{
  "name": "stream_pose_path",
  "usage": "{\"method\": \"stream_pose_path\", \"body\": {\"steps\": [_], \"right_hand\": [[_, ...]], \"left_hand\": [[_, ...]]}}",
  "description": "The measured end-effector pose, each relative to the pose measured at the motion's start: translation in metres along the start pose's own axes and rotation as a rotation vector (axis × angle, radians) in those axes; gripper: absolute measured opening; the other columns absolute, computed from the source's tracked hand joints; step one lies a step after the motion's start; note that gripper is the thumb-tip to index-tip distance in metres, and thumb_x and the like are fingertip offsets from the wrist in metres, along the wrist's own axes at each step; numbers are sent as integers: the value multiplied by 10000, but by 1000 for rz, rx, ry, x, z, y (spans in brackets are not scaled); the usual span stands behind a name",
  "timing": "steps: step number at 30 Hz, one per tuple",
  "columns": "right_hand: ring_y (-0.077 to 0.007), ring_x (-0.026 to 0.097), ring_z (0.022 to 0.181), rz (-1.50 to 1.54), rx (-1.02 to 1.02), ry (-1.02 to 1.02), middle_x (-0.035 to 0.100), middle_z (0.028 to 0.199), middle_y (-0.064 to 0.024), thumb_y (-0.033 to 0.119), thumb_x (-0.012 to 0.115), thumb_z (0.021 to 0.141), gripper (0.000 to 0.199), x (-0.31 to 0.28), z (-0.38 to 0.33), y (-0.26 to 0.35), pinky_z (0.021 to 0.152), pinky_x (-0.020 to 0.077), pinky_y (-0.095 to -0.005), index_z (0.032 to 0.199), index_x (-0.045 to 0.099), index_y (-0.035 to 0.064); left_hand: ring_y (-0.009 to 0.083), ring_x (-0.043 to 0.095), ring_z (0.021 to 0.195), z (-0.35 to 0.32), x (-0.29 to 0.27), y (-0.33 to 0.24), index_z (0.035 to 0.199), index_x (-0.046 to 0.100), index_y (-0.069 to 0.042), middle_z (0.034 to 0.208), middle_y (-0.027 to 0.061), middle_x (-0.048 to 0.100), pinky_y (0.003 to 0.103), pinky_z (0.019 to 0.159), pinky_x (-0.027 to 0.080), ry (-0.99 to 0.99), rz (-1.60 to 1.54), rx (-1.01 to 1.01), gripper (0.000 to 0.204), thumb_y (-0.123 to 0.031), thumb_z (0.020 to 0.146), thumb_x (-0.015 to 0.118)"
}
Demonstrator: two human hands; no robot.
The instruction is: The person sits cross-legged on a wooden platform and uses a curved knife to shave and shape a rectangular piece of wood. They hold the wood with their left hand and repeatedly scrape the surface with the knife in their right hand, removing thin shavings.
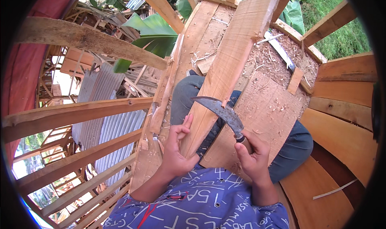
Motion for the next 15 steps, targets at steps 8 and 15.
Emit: {"method": "stream_pose_path", "body": {"steps": [8,15], "right_hand": [[-103,589,572,-104,-141,-60,634,685,-83,62,720,816,301,1,0,3,542,448,-230,1084,635,-47],[-105,568,540,-213,-197,-67,573,618,-79,72,736,808,308,1,0,6,505,431,-246,1080,639,-34]], "left_hand": [[288,272,1424,0,0,2,1096,291,-80,1518,307,256,307,1089,231,8,11,-2,572,114,594,488],[287,270,1424,-1,0,3,1074,289,-82,1517,307,257,303,1086,229,2,31,7,550,109,596,482]]}}
Point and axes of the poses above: each hand's wrist, its own z-axis towards the middle knuckle, its own x-axis out of the palm, y = z × x, the point moved 7 cm from there along z, towards the middle knuckle
